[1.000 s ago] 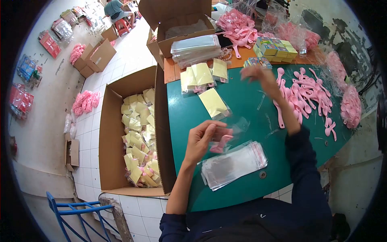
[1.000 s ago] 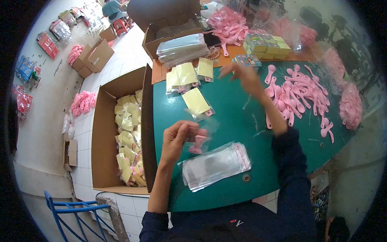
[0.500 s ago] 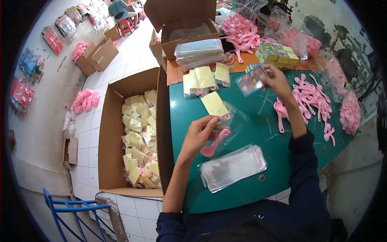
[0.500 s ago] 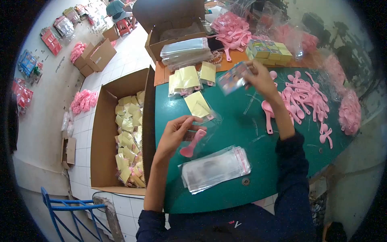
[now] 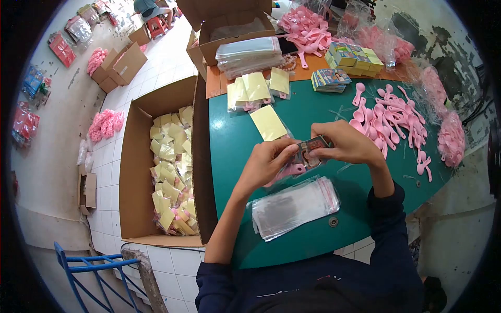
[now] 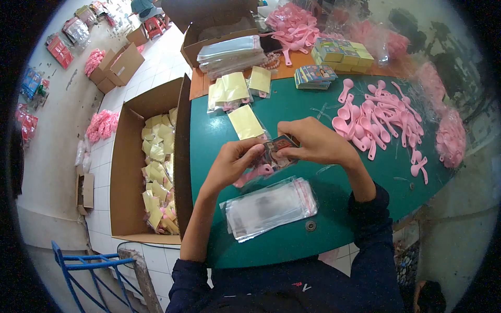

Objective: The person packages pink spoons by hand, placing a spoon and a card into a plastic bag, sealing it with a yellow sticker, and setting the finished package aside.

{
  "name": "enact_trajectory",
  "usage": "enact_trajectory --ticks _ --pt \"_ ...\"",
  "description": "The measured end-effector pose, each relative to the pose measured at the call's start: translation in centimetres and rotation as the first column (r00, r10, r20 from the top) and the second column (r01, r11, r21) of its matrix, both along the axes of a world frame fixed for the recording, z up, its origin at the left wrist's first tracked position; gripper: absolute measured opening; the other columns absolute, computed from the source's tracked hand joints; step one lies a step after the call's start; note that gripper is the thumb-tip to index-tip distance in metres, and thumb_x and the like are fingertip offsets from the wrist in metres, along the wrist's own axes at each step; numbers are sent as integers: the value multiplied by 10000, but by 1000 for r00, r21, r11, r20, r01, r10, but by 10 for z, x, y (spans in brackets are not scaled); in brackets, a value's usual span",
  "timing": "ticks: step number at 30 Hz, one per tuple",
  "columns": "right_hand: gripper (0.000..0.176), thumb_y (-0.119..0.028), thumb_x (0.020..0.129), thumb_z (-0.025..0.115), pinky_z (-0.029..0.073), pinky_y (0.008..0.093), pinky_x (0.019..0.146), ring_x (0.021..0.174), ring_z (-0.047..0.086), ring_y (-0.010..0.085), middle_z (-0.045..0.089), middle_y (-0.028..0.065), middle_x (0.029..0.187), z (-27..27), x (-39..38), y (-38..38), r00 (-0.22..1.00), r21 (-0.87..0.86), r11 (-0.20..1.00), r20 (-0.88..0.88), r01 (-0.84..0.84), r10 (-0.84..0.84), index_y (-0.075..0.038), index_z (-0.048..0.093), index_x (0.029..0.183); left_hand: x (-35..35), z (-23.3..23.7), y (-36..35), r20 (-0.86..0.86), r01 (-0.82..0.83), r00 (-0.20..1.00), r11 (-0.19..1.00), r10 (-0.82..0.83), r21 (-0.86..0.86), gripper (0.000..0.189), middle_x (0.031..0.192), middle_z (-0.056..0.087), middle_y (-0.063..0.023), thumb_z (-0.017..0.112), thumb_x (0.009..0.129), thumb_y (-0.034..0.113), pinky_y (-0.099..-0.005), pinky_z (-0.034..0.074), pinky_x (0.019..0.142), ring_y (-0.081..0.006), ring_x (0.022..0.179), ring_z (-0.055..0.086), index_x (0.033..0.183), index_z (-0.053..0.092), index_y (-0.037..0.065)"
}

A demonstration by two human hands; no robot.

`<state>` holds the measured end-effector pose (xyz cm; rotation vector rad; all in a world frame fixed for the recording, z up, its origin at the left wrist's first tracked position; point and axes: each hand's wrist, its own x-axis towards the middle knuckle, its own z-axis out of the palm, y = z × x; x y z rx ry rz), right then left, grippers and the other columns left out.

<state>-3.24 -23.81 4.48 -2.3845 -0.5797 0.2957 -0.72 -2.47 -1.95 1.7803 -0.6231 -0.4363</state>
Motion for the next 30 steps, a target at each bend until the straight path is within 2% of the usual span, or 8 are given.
enact_trajectory --ticks 5,11,14,17,20,26,29,30 --pt "240 -189 847 585 450 398 739 816 574 355 594 181 882 -8 2 -9 995 130 989 72 -77 68 19 585 966 1 -13 -3 110 -85 990 996 83 9 271 793 651 -61 541 925 192 -258 493 648 -61 678 559 1132 620 36" --pt "192 -113 838 570 467 370 722 805 583 367 617 188 870 -29 8 -1 987 0 989 63 -147 147 -5 623 988 -2 -6 -1 107 -32 994 994 21 102 373 794 676 -102 564 908 193 -272 494 638 -84 697 607 1267 521 100" --pt "180 -110 788 632 473 343 669 711 613 291 633 144 759 -33 11 1 998 81 996 -32 -42 45 -11 650 939 -7 -13 -4 155 -141 978 990 137 13 476 769 675 -108 585 896 189 -273 496 636 -87 714 619 1340 425 128" --pt "190 -105 737 682 467 302 632 662 609 178 649 94 716 -18 9 3 982 156 980 -160 123 -98 12 665 886 3 -6 18 76 -23 997 981 9 195 584 804 678 -113 632 863 162 -265 496 659 -96 754 620 1375 353 125" --pt "215 -109 728 691 457 255 640 700 574 92 661 60 765 -24 9 -8 987 238 963 -130 128 -99 36 653 882 9 -4 49 -49 171 984 984 -174 -58 657 854 680 -112 678 824 129 -261 499 703 -115 802 621 1382 332 111" --pt "149 -103 727 684 437 227 651 669 518 55 595 -3 702 -36 -16 -7 936 462 866 -350 193 -22 20 608 761 -25 1 57 -162 40 986 999 -40 0 711 992 651 -164 711 796 147 -291 514 778 -139 884 621 1381 309 101" --pt "161 -108 722 704 435 233 640 679 534 66 613 18 730 -37 -39 -2 947 419 870 -287 260 -145 12 608 772 -53 -9 54 113 -80 989 992 91 -98 715 947 656 -164 707 797 164 -309 534 746 -174 805 651 1375 292 102" --pt "158 -108 723 703 433 232 637 681 541 72 619 28 738 -29 -49 3 944 360 882 -241 304 -226 8 610 774 -60 -10 57 239 -188 955 981 173 43 710 936 646 -161 660 839 166 -320 539 761 -203 846 653 1392 225 78"
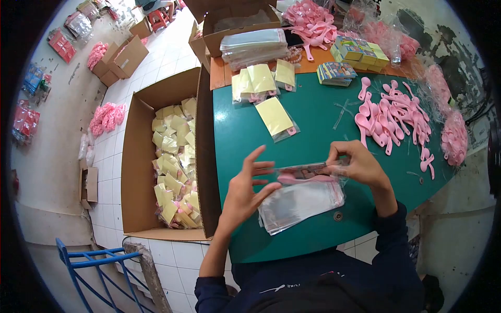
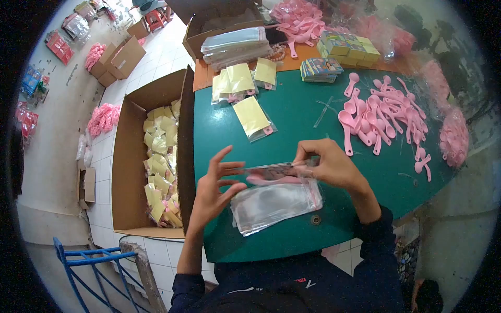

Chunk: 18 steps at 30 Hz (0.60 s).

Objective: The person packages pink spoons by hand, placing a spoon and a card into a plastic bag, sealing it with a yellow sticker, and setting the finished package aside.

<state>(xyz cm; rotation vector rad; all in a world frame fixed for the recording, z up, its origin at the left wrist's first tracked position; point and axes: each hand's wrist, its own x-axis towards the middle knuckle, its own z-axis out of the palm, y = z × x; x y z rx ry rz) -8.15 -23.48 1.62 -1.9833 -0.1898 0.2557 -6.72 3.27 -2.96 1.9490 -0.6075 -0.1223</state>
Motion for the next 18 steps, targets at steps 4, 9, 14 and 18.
enact_trajectory --ticks 4,9,14,18 --pt "218 -167 772 688 476 307 745 849 605 202 642 89 949 2 -37 21 971 -158 987 225 -40 76 -34 640 938 -50 0 1 -596 34 762 936 -252 -351 637 1036 607 -185 402 967 103 -340 538 800 -232 967 623 1430 -34 92" --pt "447 -322 797 663 398 401 945 1140 482 308 516 138 1251 -2 -59 38 872 -132 882 143 -452 468 -71 576 1155 -87 -17 -8 -638 -73 721 886 -270 -457 651 1274 440 -185 317 986 124 -379 521 832 -246 1044 580 1438 -147 197" --pt "505 -438 842 576 292 451 1034 1265 341 345 420 178 1347 -26 -65 44 882 -13 898 180 -441 436 -97 569 1214 -93 -14 -3 -764 -330 563 762 -315 -557 699 1395 318 -164 362 944 53 -389 497 862 -223 1102 533 1457 -88 203" --pt "402 -353 902 535 325 439 1017 1276 339 347 406 218 1340 -26 -67 52 964 7 967 82 -255 254 -107 580 1216 -89 -18 -3 -670 -226 678 782 -301 -580 747 1285 444 -190 397 935 40 -334 502 816 -218 1080 548 1444 -135 167"
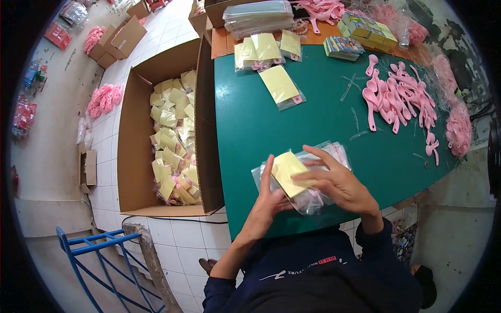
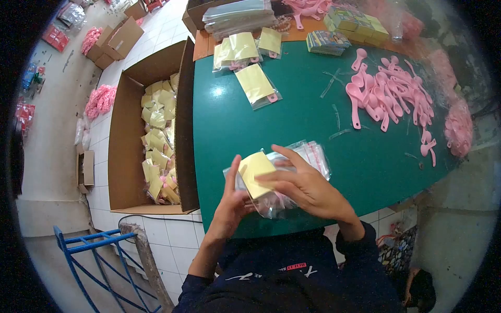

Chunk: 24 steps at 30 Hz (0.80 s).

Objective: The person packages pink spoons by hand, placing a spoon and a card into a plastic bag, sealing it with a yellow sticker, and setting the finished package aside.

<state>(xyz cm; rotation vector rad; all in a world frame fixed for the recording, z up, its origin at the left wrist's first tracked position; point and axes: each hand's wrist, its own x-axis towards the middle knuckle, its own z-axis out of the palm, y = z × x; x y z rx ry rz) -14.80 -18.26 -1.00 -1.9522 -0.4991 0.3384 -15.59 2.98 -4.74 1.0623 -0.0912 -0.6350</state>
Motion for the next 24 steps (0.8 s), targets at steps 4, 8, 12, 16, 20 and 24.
enact_trajectory --ticks 4,8,12,16,20,24 --pt "311 -116 861 586 457 314 902 1177 462 250 466 146 1264 -10 -8 7 948 213 950 -269 228 -167 -64 594 1167 -1 6 -8 183 -48 983 983 15 178 854 1173 533 -205 458 902 -27 -285 512 783 -211 975 611 1423 -191 163" --pt "309 -4 816 627 480 255 900 1125 496 170 495 95 1185 -22 -14 15 856 305 816 -343 492 -388 -27 602 1124 -16 9 -14 77 -183 982 973 174 138 875 1052 606 -196 495 890 -39 -303 520 799 -218 957 629 1425 -169 157" --pt "307 0 821 618 471 268 907 1099 506 178 490 94 1156 -26 -14 24 842 344 771 -284 536 -459 -14 596 1127 -21 1 -7 -16 0 1000 990 3 142 889 979 629 -210 572 856 -32 -325 539 791 -245 931 645 1440 -73 149" --pt "313 15 810 621 451 282 925 1089 506 181 487 96 1160 -28 -11 21 841 370 756 -261 540 -473 7 587 1121 -24 2 3 131 33 989 953 -76 302 829 936 645 -177 575 853 -40 -299 529 777 -214 885 655 1441 9 102" --pt "322 32 800 625 428 292 947 1088 505 180 490 101 1157 -24 -14 26 865 370 782 -233 501 -444 19 578 1118 -28 7 -8 176 -118 982 951 69 285 776 892 659 -134 593 850 -13 -279 524 750 -184 827 664 1433 86 61" --pt "319 49 799 618 417 296 960 1091 505 183 492 101 1153 -27 -16 28 869 364 789 -228 495 -440 29 569 1114 -26 4 -6 86 -88 994 955 66 282 773 859 636 -136 586 844 -24 -293 519 786 -194 823 650 1434 98 80"
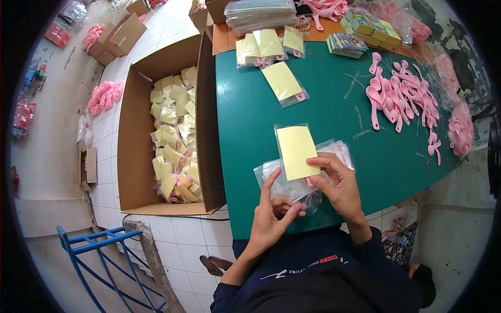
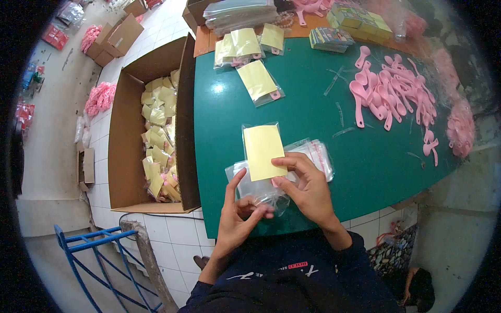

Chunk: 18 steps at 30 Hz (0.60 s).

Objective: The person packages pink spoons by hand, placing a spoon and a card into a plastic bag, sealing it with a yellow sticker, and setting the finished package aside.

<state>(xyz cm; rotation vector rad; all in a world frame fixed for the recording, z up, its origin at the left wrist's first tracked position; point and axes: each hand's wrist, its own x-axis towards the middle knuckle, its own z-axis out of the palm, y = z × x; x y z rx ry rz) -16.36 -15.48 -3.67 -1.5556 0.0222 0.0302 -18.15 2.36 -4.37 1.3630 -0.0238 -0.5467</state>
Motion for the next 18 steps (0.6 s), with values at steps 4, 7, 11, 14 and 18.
enact_trajectory --ticks 4,7,11,14,18 --pt "315 51 804 612 417 298 963 1094 505 187 489 99 1159 -1 2 -5 999 53 998 24 45 -46 33 562 1115 1 6 18 61 252 963 960 -261 121 731 852 630 -124 541 867 -31 -300 523 781 -193 826 645 1440 102 87" --pt "306 45 809 613 419 306 963 1106 499 187 488 105 1167 -3 1 -4 999 77 997 2 32 -33 21 570 1111 -2 5 19 72 188 978 979 -194 84 685 941 630 -158 481 896 -30 -319 528 791 -210 883 642 1445 90 93" --pt "287 7 802 634 419 339 964 1144 500 236 511 107 1172 2 -1 2 991 -40 998 -128 42 -47 -12 598 1086 -3 -2 13 -105 80 991 995 -87 -67 627 1085 602 -199 407 937 4 -346 523 835 -241 995 615 1451 62 101" --pt "292 -18 756 672 448 362 913 1109 515 286 514 118 1159 3 -5 4 950 -666 716 311 210 10 -46 621 1042 -4 -9 12 -90 73 993 994 -80 -83 607 1114 594 -204 384 952 20 -352 518 854 -248 1019 607 1452 52 106" --pt "249 -75 710 702 430 387 840 1035 505 310 516 125 1065 16 -14 1 917 -728 684 240 -46 318 -57 613 941 -5 -9 13 -61 55 996 997 -58 -50 598 1083 615 -198 375 950 -6 -317 514 849 -209 980 619 1453 66 94"
